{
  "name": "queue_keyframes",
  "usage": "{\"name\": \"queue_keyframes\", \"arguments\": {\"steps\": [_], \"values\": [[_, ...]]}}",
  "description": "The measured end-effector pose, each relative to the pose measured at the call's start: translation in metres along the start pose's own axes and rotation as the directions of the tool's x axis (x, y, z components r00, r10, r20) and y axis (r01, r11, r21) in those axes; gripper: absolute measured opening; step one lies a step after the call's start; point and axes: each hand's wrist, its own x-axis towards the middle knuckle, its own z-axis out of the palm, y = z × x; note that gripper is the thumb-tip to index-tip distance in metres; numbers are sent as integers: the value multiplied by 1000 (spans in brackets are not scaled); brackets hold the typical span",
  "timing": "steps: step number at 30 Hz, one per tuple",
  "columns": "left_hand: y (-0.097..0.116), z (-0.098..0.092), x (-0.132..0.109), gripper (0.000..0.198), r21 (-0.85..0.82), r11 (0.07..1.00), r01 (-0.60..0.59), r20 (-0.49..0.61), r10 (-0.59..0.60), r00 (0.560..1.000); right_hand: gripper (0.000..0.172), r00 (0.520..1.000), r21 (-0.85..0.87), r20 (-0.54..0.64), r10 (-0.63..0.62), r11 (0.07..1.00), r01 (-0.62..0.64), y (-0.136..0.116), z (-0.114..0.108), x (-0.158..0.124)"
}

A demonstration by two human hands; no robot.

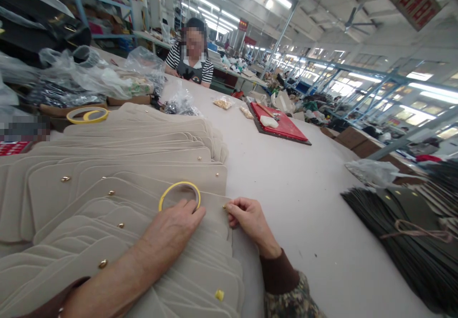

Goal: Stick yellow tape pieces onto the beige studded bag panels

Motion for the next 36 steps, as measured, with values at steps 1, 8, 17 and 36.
{"name": "queue_keyframes", "arguments": {"steps": [1, 8, 17, 36], "values": [[0, 1, 0, 33, -14, 1000, -1, 6, 1, 1000, 24, 1000, -36, 3, 3, 999, -2, 0, 1, 0], [-3, 5, -2, 31, -63, 998, -10, 8, 10, 1000, 15, 988, -372, -28, -155, 919, 133, -1, 7, -3], [-6, 12, -3, 29, -70, 997, -41, -100, 34, 994, 11, 961, -513, -33, -275, 830, 220, -2, 7, 2], [-18, 18, -8, 19, -112, 979, -169, -455, 101, 885, 17, 949, -617, 29, -314, 741, 264, -8, 11, -8]]}}
